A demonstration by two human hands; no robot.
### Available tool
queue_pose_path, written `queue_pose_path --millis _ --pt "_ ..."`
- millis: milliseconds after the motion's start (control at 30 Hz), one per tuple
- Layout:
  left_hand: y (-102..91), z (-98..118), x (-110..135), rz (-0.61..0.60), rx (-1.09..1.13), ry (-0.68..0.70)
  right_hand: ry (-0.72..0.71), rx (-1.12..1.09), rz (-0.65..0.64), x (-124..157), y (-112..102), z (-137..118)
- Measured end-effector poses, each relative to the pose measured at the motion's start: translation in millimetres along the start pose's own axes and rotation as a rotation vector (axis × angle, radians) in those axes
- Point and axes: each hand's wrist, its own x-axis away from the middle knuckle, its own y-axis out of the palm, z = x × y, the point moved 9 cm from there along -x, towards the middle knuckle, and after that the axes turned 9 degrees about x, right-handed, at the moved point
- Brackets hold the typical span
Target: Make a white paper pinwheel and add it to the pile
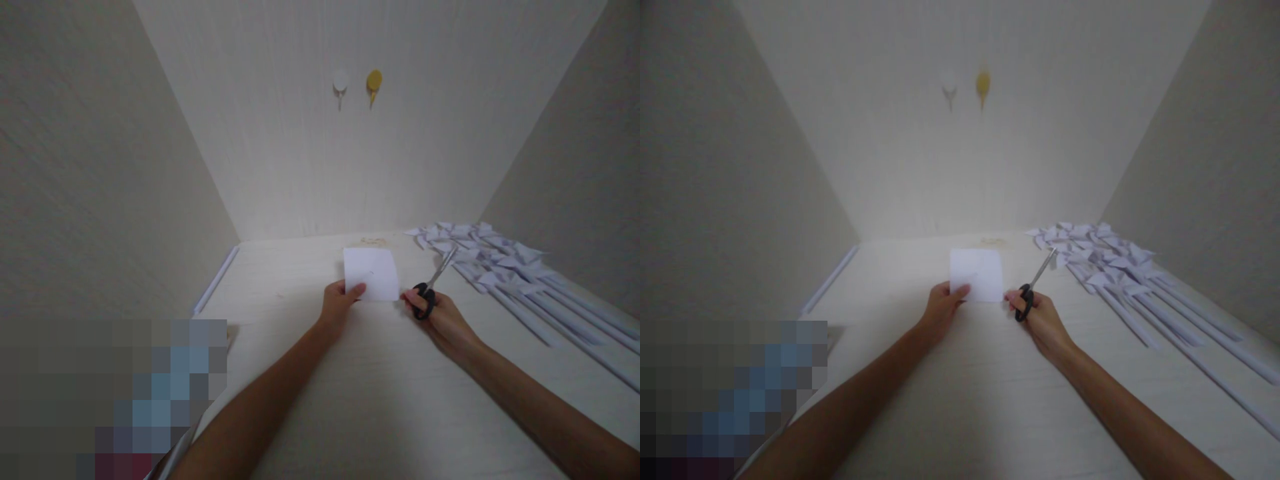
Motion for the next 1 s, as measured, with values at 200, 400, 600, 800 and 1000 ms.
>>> queue_pose_path --millis 200,400,600,800,1000 --pt "1.7 5 0 0.009 0.111 -0.015 0.003 0.082 -0.054 -1 4 6" --pt "8.3 1 4 -0.037 0.05 -0.037 -0.07 -0.001 -0.005 1 8 -1" --pt "15.6 -12 15 0.136 0.341 -0.132 -0.083 -0.024 0.063 4 4 0" --pt "22.2 -16 18 0.16 0.366 -0.123 -0.072 0.05 0.043 3 7 3" --pt "7.3 15 6 0.175 0.243 0.006 0.01 0.146 -0.234 10 22 0"
